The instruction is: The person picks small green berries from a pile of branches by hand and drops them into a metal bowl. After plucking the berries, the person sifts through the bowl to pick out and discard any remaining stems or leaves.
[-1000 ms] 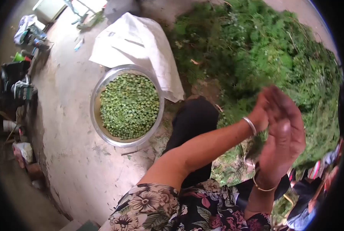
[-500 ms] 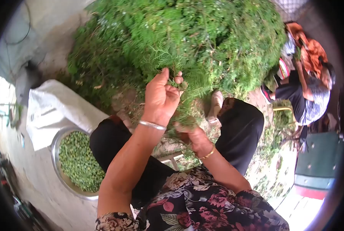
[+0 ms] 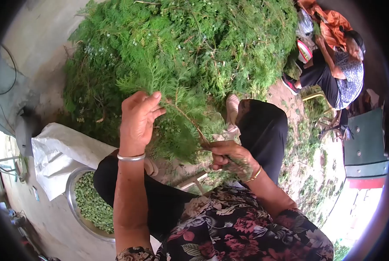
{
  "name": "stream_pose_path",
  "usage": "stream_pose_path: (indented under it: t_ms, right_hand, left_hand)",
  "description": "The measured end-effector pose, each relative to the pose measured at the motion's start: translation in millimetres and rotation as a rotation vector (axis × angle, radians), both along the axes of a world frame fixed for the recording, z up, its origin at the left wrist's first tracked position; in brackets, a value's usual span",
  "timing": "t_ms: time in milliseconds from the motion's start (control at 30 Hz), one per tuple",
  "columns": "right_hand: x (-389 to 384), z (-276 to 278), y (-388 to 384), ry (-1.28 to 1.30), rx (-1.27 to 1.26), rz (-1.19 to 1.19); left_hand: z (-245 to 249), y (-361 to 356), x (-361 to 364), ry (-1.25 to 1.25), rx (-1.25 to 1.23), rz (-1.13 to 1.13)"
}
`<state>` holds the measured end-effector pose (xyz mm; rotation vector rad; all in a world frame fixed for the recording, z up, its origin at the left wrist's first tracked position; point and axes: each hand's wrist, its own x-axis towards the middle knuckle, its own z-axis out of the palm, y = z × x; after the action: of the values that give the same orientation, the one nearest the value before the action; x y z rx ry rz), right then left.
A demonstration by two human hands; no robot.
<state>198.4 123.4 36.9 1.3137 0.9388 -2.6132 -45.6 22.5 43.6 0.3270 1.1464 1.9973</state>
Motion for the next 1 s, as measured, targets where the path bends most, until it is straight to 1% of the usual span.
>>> stream_pose_path:
  t_ms: [67, 100, 133, 200, 233, 267, 367, 400, 467, 533, 600, 633, 667, 733, 767, 800, 867, 900, 933, 1000]
  right_hand:
    - [17.4, 0.7, 12.1, 0.322, -0.081, -0.014]
    - [22.0, 3.8, 16.9, 0.426, -0.082, -0.015]
    - [25.9, 6.8, 21.2, 0.439, -0.075, -0.026]
    - [33.5, 12.8, 27.7, 0.640, -0.147, -0.085]
    - [37.6, 15.8, 28.4, 0.641, -0.136, -0.119]
    - [41.7, 17.6, 30.0, 0.653, -0.125, -0.129]
    - [49.8, 21.6, 35.4, 0.876, -0.231, -0.150]
    - [51.8, 24.4, 36.2, 0.887, -0.226, -0.152]
    - [55.7, 31.5, 37.7, 0.832, -0.084, -0.203]
    - [58.1, 36.4, 40.5, 0.803, -0.023, -0.192]
    - [61.2, 38.7, 39.9, 0.657, 0.053, -0.203]
    - [62.5, 36.5, 39.8, 0.620, 0.035, -0.231]
    - [64.6, 31.4, 39.7, 0.623, 0.041, -0.232]
    - [64.0, 26.1, 38.5, 0.639, 0.130, -0.233]
    - [63.8, 28.6, 39.2, 0.691, 0.156, -0.235]
    - [62.7, 30.9, 38.4, 0.689, 0.152, -0.230]
    - [61.0, 33.7, 37.8, 0.804, 0.248, -0.179]
    - [62.9, 35.6, 38.6, 0.614, 0.334, -0.143]
    - [61.9, 36.4, 36.9, 0.613, 0.330, -0.138]
    - [58.7, 38.0, 33.6, 0.420, 0.577, -0.076]
  left_hand:
    - [11.5, -5.5, 1.2, 0.029, -0.048, 0.007]
    - [16.0, -8.9, 0.9, 0.052, -0.093, 0.019]
    - [13.0, -12.6, -2.7, 0.066, -0.088, 0.007]
    - [2.7, -20.7, -13.0, 0.075, -0.091, 0.132]
    - [4.6, -23.0, -14.7, 0.088, -0.082, 0.117]
    - [5.8, -25.3, -15.5, 0.064, -0.097, 0.151]
    - [3.8, -27.6, -21.5, 0.035, -0.108, 0.193]
    - [1.8, -27.5, -22.9, 0.020, -0.110, 0.208]
    - [0.8, -24.8, -22.0, 0.028, -0.108, 0.200]
    - [-0.4, -20.7, -19.2, 0.022, -0.100, 0.134]
    - [1.9, -16.1, -14.6, 0.034, -0.102, 0.116]
    - [2.6, -15.0, -12.9, 0.068, -0.117, 0.102]
    - [3.8, -13.9, -11.2, 0.102, -0.134, 0.090]
    - [7.7, -10.2, -5.9, 0.125, -0.139, 0.098]
    - [7.2, -9.6, -4.7, 0.145, -0.143, 0.098]
    - [6.4, -9.4, -4.0, 0.165, -0.147, 0.099]
    - [6.2, -8.8, -2.6, 0.161, -0.140, 0.114]
    - [6.5, -8.9, -1.4, 0.169, -0.142, 0.113]
    - [6.6, -9.9, -1.4, 0.176, -0.144, 0.112]
    - [3.9, -12.8, -3.7, 0.186, -0.162, 0.118]
